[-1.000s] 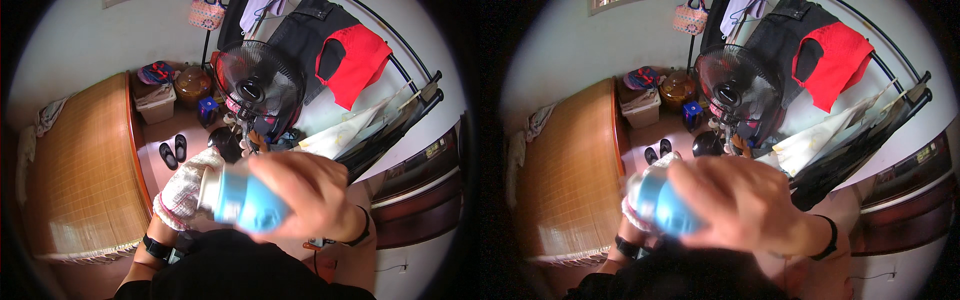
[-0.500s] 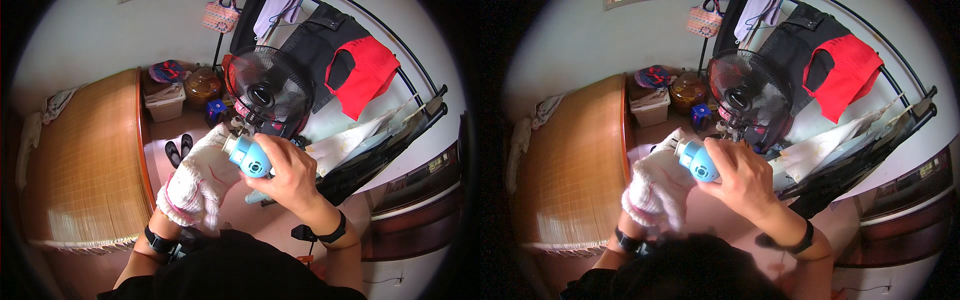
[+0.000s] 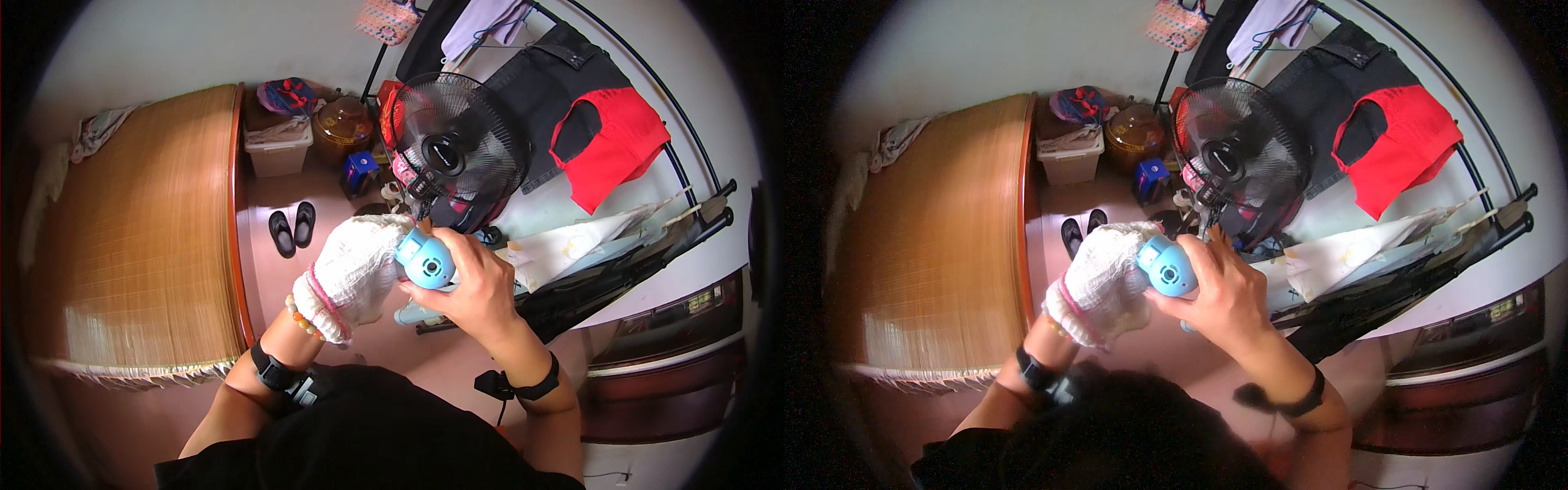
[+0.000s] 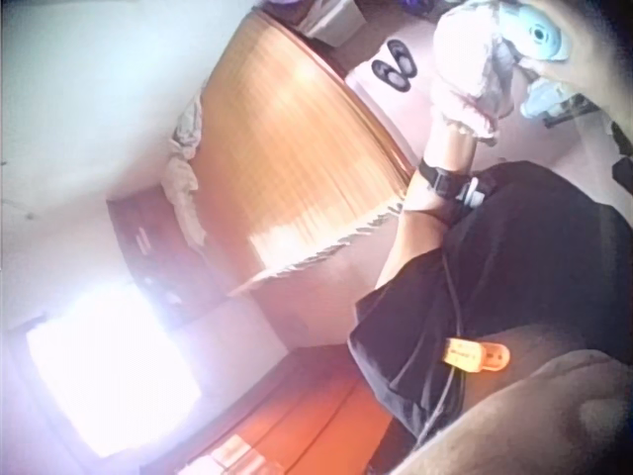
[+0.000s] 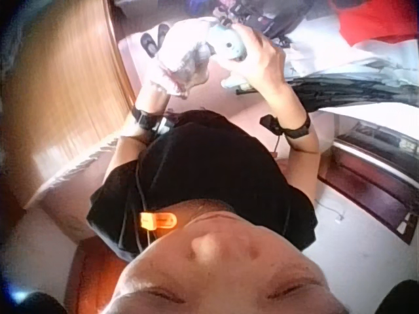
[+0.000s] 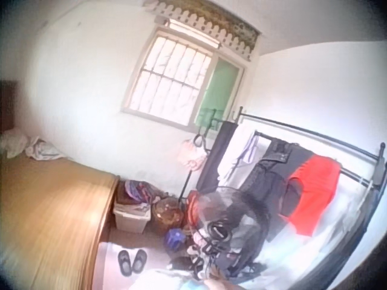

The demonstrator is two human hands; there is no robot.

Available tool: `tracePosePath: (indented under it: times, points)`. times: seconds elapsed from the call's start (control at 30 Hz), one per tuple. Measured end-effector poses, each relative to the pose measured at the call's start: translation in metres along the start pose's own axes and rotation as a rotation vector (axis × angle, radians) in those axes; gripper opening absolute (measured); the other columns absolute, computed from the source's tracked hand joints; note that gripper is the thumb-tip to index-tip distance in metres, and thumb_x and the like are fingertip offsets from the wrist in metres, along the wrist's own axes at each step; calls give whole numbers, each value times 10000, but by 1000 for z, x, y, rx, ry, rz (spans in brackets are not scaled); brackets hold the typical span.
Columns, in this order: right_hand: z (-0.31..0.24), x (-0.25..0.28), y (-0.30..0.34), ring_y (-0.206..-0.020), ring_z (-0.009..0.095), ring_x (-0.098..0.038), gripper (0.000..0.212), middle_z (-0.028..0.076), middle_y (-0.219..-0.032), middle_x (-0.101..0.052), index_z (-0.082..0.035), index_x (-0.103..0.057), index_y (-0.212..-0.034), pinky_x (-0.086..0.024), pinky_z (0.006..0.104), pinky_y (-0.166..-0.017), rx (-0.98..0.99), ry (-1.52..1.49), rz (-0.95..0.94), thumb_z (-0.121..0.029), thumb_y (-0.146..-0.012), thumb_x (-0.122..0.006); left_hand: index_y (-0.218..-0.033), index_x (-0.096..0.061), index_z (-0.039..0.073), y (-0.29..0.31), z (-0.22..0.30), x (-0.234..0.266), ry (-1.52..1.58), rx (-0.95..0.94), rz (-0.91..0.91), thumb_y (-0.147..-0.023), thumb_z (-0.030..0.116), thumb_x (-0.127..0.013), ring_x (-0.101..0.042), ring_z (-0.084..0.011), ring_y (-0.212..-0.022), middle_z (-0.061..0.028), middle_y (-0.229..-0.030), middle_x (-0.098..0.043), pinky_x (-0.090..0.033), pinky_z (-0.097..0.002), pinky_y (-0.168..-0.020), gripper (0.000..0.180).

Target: The person refills a liquid mosquito repellent device by removing a cloth covering, unscrewing the empty bottle, and attaching a new liquid container before placing it on a surface.

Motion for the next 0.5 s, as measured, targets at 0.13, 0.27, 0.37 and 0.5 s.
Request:
tracePosePath:
  times: [0.13, 0.27, 0.37, 0.5]
  points:
    - [-3, -4, 3, -758, 303, -671, 662, 130, -904, -671, -45, -611, -1104, -545, 382, -651, -12, -72, -64, -311, -572, -902, -1092, -580, 6, 16, -17, -8, 37, 8, -41, -568, 13, -692, -608, -401, -911, -173, -966, -628, -510, -420, -814, 536]
    - [-6, -9, 8, -735, 297, -648, 656, 129, -884, -644, -77, -617, -1107, -537, 383, -614, -1, -33, -59, -382, -591, -884, -1147, -586, -5, 26, -26, -12, 101, -26, -26, -645, 34, -718, -629, -355, -975, -173, -1056, -639, -514, -384, -866, 521]
    - [-9, -10, 7, -724, 286, -636, 659, 116, -868, -631, -80, -621, -1106, -530, 386, -611, -4, -50, -51, -348, -570, -897, -967, -641, 1, 33, -43, -17, 666, 246, 153, -627, 123, -749, -631, -342, -811, -169, -867, -650, -512, -368, -767, 377]
    - [-16, -11, 3, -708, 281, -623, 670, 102, -850, -612, -81, -625, -1111, -522, 386, -600, 2, -75, -39, -317, -550, -907, -928, -651, 22, 34, -41, -13, 542, 83, 160, -563, 114, -760, -628, -357, -806, -151, -840, -652, -517, -373, -777, 392]
Point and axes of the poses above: each hand's wrist, its own y-axis away from the middle knuckle, its own x-axis out of the back of the hand, z = x × y, the point moved 5 cm from there along -y, towards the middle knuckle
